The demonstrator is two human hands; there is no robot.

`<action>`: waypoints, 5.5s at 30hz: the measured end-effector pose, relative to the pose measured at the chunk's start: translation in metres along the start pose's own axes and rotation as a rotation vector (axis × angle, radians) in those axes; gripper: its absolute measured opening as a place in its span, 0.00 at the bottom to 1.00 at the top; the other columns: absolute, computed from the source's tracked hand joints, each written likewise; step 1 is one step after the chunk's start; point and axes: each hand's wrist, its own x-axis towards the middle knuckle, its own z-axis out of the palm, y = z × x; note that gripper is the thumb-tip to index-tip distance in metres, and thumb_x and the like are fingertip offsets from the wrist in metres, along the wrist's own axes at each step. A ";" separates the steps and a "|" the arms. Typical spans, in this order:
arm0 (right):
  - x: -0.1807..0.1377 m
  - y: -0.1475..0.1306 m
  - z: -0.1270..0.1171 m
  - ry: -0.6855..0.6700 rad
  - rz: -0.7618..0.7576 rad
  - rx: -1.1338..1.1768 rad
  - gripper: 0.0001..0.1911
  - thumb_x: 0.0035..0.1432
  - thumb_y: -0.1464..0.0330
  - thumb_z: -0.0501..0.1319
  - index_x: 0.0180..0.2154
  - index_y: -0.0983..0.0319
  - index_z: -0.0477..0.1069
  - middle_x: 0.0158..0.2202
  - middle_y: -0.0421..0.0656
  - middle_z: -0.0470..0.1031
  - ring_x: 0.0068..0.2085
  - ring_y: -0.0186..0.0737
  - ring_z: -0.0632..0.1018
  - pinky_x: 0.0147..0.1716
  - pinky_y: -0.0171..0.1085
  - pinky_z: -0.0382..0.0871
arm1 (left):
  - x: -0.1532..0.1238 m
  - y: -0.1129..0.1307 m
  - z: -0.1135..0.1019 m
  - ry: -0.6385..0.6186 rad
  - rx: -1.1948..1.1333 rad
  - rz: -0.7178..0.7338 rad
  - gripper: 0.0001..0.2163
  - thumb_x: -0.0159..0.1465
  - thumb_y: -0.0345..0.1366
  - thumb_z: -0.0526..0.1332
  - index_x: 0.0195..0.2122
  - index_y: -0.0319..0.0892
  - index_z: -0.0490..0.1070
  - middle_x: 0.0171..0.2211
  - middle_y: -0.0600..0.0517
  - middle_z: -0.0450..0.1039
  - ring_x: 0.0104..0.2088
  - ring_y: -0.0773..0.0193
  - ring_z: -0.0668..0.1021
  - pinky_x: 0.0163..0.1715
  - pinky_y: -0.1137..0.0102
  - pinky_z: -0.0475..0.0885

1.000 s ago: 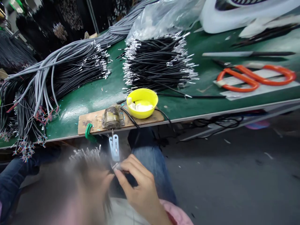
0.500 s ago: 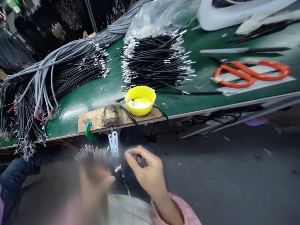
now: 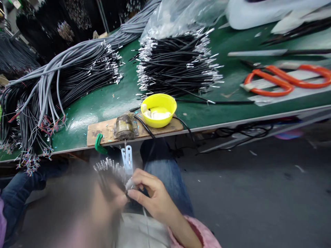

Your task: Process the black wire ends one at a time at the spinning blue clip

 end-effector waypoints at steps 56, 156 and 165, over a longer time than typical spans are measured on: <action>0.025 -0.006 -0.001 0.006 0.441 0.438 0.18 0.38 0.54 0.70 0.21 0.63 0.73 0.19 0.40 0.70 0.22 0.36 0.69 0.23 0.35 0.63 | -0.002 -0.020 0.003 0.229 -0.036 0.132 0.09 0.43 0.41 0.71 0.17 0.42 0.76 0.18 0.48 0.78 0.24 0.56 0.79 0.30 0.64 0.76; 0.002 -0.002 0.023 0.182 -0.124 -0.412 0.16 0.59 0.69 0.52 0.19 0.59 0.62 0.16 0.37 0.61 0.19 0.35 0.66 0.20 0.34 0.61 | -0.011 -0.042 0.018 0.440 0.055 -0.121 0.05 0.42 0.30 0.68 0.20 0.38 0.73 0.18 0.53 0.73 0.20 0.63 0.76 0.24 0.70 0.73; 0.001 0.002 0.019 0.264 -0.091 -0.373 0.11 0.56 0.64 0.58 0.24 0.60 0.70 0.19 0.39 0.66 0.23 0.38 0.69 0.23 0.36 0.64 | -0.003 -0.024 0.008 0.337 -0.033 -0.132 0.04 0.46 0.32 0.66 0.21 0.36 0.74 0.15 0.55 0.69 0.15 0.71 0.68 0.15 0.77 0.66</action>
